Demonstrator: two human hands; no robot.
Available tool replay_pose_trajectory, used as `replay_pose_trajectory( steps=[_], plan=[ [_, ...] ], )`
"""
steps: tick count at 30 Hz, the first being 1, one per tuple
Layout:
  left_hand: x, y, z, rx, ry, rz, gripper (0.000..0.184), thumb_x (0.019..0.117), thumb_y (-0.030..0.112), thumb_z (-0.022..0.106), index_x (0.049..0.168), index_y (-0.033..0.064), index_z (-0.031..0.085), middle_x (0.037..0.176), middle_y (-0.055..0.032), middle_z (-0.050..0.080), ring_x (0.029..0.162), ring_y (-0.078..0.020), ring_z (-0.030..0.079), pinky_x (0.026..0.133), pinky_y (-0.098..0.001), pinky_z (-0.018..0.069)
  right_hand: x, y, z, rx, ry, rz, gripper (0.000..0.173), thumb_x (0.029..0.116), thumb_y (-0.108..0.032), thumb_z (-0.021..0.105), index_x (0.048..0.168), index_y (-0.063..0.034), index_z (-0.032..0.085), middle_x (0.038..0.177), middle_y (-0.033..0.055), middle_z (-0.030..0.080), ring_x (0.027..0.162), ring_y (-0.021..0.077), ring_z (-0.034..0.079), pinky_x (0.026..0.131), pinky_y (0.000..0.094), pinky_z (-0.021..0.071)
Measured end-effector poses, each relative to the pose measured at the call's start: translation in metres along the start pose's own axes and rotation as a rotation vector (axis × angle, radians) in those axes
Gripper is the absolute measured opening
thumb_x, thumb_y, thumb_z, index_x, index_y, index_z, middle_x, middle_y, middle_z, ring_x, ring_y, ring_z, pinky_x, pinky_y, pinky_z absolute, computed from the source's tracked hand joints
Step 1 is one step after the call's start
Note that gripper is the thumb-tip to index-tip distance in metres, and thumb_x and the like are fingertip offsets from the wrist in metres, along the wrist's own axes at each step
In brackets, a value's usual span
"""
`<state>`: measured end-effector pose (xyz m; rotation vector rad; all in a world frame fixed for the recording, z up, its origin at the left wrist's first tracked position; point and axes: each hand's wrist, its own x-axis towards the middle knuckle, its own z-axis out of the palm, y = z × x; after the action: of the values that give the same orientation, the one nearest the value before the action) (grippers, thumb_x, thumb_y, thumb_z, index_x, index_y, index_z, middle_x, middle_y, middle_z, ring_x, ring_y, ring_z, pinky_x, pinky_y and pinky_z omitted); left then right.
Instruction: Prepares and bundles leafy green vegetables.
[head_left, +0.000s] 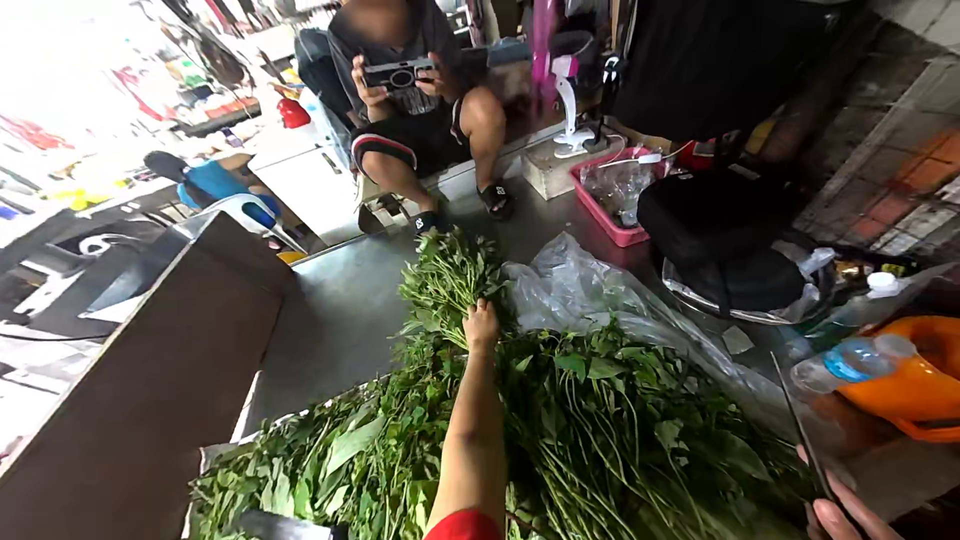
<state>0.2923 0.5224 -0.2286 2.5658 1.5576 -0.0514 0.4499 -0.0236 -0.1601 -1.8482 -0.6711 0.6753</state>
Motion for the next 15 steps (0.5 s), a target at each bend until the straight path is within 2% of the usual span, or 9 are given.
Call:
replay_pose_trajectory(
  steps=[2,5,7,9,11,12,13,14,15],
  plan=[
    [-0.004,0.004,-0.007,0.102,-0.047,0.016,0.036,0.1026,0.013,0.051,0.137,0.0093,0.062,0.149,-0.0161,0.052,0.132,-0.0448,0.051,0.100,-0.0690,0.0431,-0.002,-0.004,-0.001,0.008,-0.004,-0.017,0.057,0.1083,-0.024,0.039,0.156,0.0057,0.030,0.096,0.0072,0.060,0.068,0.0022,0.055,0.066,0.0228,0.0518],
    [-0.019,0.001,-0.038,0.193,-0.176,-0.026,0.037,0.0956,0.015,0.066,0.132,0.0043,0.063,0.140,-0.0242,0.057,0.117,-0.0512,0.060,0.092,-0.0727,0.0465,-0.006,-0.006,-0.002,-0.016,0.005,-0.010,0.055,0.1078,-0.020,0.040,0.155,0.0071,0.032,0.097,0.0082,0.062,0.069,0.0022,0.056,0.068,0.0223,0.0523],
    [-0.030,-0.014,-0.043,0.166,-0.265,-0.053,0.044,0.0887,0.023,0.077,0.127,0.0040,0.066,0.130,-0.0262,0.063,0.114,-0.0521,0.061,0.090,-0.0748,0.0471,-0.007,0.001,-0.001,-0.056,0.036,0.003,0.055,0.1073,-0.027,0.043,0.155,0.0002,0.039,0.104,0.0101,0.065,0.069,0.0030,0.055,0.065,0.0235,0.0514],
    [-0.032,-0.025,-0.037,0.141,-0.328,0.009,0.045,0.0927,0.031,0.073,0.130,0.0071,0.066,0.130,-0.0259,0.064,0.118,-0.0514,0.061,0.091,-0.0767,0.0462,-0.002,0.008,-0.004,-0.135,0.054,0.027,0.055,0.1063,-0.035,0.045,0.155,-0.0089,0.045,0.116,0.0116,0.068,0.071,0.0067,0.058,0.066,0.0278,0.0523],
    [-0.031,-0.028,-0.035,0.091,-0.331,0.083,0.054,0.0935,0.027,0.072,0.143,0.0093,0.057,0.139,-0.0257,0.059,0.125,-0.0520,0.056,0.097,-0.0767,0.0431,0.012,0.004,-0.015,-0.254,0.031,0.119,0.055,0.1074,-0.037,0.045,0.158,-0.0148,0.041,0.144,0.0156,0.058,0.096,0.0221,0.066,0.083,0.0443,0.0541],
    [-0.032,-0.027,-0.037,0.051,-0.297,0.123,0.060,0.0917,0.021,0.074,0.146,0.0089,0.054,0.144,-0.0262,0.055,0.126,-0.0533,0.055,0.098,-0.0771,0.0426,0.023,0.004,-0.023,-0.320,0.025,0.155,0.056,0.1083,-0.036,0.046,0.160,-0.0150,0.037,0.153,0.0167,0.050,0.118,0.0300,0.063,0.098,0.0522,0.0504],
    [-0.036,-0.023,-0.044,0.012,-0.267,0.157,0.065,0.0912,0.018,0.074,0.150,0.0081,0.049,0.151,-0.0260,0.047,0.129,-0.0539,0.052,0.100,-0.0768,0.0417,0.037,0.006,-0.031,-0.385,0.029,0.186,0.059,0.1086,-0.036,0.048,0.161,-0.0134,0.033,0.157,0.0193,0.045,0.135,0.0359,0.054,0.111,0.0576,0.0420],
    [-0.045,-0.017,-0.055,-0.040,-0.238,0.186,0.068,0.0919,0.015,0.073,0.153,0.0063,0.045,0.156,-0.0261,0.041,0.132,-0.0536,0.050,0.102,-0.0756,0.0413,0.051,0.012,-0.038,-0.461,0.042,0.211,0.062,0.1083,-0.034,0.050,0.162,-0.0102,0.030,0.156,0.0242,0.044,0.139,0.0414,0.049,0.114,0.0616,0.0371],
    [-0.055,-0.010,-0.068,-0.086,-0.213,0.211,0.068,0.0937,0.015,0.072,0.154,0.0053,0.043,0.158,-0.0263,0.038,0.133,-0.0530,0.049,0.103,-0.0740,0.0413,0.066,0.022,-0.045,-0.547,0.051,0.230,0.065,0.1075,-0.034,0.053,0.162,-0.0074,0.028,0.152,0.0276,0.047,0.138,0.0446,0.049,0.113,0.0635,0.0368]
  ],
)
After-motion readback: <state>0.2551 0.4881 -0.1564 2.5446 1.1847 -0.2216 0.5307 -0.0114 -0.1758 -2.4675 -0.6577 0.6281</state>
